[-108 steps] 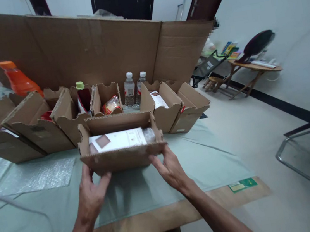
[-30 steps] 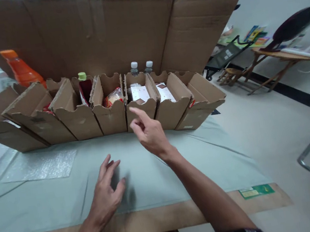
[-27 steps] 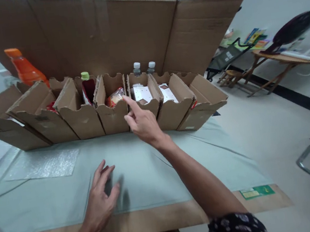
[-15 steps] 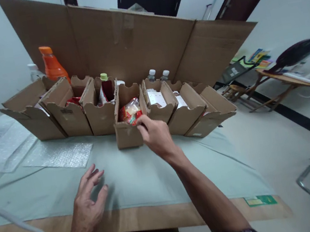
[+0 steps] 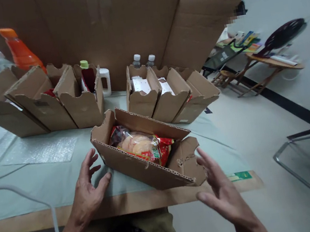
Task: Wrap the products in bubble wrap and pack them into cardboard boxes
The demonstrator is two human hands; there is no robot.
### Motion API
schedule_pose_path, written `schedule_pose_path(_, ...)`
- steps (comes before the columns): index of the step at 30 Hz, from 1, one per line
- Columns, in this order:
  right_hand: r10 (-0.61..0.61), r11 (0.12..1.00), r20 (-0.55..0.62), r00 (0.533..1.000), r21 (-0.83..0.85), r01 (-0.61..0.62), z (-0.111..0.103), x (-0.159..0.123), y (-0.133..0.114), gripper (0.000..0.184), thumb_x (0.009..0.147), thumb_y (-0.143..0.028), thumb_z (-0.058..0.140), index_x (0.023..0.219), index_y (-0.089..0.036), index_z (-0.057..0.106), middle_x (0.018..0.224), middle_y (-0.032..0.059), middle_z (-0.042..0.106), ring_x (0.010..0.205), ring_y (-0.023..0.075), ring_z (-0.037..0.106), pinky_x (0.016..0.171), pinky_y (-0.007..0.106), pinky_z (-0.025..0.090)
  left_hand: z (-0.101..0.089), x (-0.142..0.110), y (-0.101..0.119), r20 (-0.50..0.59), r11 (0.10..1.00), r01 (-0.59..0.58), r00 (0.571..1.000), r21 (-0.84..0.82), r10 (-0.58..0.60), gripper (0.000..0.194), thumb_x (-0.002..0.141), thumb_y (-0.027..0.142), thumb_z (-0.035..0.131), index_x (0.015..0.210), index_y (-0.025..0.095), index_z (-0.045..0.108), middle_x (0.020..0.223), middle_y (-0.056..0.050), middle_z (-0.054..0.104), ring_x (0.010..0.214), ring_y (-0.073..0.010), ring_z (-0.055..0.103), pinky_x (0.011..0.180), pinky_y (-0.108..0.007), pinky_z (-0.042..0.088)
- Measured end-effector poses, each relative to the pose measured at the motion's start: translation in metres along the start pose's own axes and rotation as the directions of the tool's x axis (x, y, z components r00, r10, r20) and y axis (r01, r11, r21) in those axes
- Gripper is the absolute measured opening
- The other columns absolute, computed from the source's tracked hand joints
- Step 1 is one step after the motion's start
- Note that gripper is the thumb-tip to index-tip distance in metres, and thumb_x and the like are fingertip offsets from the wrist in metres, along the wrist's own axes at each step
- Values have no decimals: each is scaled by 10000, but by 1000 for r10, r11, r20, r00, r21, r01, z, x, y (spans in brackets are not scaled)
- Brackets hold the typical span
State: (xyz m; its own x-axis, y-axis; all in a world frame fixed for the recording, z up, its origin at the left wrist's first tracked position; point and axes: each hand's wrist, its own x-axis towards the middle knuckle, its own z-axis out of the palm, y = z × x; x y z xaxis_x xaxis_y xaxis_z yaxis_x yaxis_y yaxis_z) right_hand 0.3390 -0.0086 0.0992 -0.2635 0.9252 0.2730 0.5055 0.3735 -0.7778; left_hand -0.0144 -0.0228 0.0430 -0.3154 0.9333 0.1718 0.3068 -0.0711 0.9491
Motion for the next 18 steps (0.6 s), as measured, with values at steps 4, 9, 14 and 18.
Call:
schedule_pose_path(4, 38, 997, 62, 997, -64, -34, 36, 3, 7, 583, 814, -457, 778, 1342, -253, 636, 1248, 134, 729, 1128, 339, 707, 915, 484, 623, 11, 3, 5, 41, 997, 59, 998, -46, -58, 713, 877, 387, 682, 1527, 276, 410, 1502, -124, 534, 1292, -289, 599, 1011, -452, 577)
schedule_pose_path(9, 7, 999, 13, 1000, -45, -6, 43, 65, 17, 314, 863, -391, 682, 1120, -211, 691, 1163, 114, 752, 1092, 317, 695, 943, 464, 582, 25, 20, 11, -2, 995, 80, 997, -66, -80, 719, 863, 358, 670, 1523, 243, 410, 1493, -126, 536, 1259, -273, 614, 1042, -458, 559)
schedule_pose_path(14, 33, 999, -33, 999, -32, -34, 39, 140, 43, 310, 805, -431, 679, 1010, -198, 659, 987, 100, 751, 896, 288, 694, 809, 434, 577, 47, 65, 8, 51, 995, 26, 998, -96, -21, 823, 837, 307, 660, 1580, 224, 316, 1532, -143, 507, 1287, -271, 604, 1090, -479, 519)
schedule_pose_path(18, 64, 997, -143, 988, -32, -70, 45, 145, 54, 355, 845, -460, 626, 1085, -199, 648, 1046, 113, 758, 908, 276, 712, 796, 427, 580, 52, 83, 1, 86, 996, -30, 996, -84, 37, 896, 824, 301, 657, 1616, 220, 246, 1625, -165, 402, 1488, -312, 411, 1143, -499, 461)
